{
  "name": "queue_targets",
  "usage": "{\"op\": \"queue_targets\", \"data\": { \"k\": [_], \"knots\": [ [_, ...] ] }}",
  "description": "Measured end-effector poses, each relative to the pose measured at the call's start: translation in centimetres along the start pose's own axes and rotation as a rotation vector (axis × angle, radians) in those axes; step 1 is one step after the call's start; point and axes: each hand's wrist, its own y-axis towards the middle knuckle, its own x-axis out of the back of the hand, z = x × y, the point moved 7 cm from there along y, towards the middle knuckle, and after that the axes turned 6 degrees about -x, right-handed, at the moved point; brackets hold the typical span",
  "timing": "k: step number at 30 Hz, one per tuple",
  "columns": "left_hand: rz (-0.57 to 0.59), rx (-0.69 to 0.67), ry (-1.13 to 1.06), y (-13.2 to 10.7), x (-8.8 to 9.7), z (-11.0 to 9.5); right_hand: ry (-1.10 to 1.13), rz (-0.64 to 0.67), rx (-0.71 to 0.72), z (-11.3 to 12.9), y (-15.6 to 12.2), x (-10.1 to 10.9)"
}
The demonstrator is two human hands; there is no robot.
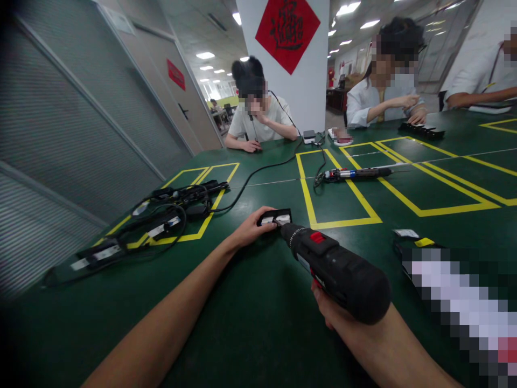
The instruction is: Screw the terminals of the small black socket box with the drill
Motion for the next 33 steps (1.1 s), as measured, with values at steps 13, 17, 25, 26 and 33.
{"op": "queue_targets", "data": {
  "k": [13,17,25,26,33],
  "knots": [
    [0.021,0.032,0.015,0.0,-0.1,-0.3,0.040,0.142,-0.079,-1.1,0.3,-0.5],
    [0.026,0.054,0.022,0.0,-0.1,-0.2,0.055,0.127,-0.072,-0.8,0.1,-0.4],
    [0.016,0.036,0.009,0.0,0.0,-0.2,0.037,0.145,-0.073,-0.9,0.1,-0.3],
    [0.016,0.036,-0.001,0.0,0.0,-0.2,0.038,0.145,-0.072,-0.9,0.1,-0.3],
    [-0.001,0.045,0.000,0.0,0.0,-0.2,0.007,0.052,0.051,0.7,-0.1,0.4]
  ]
}}
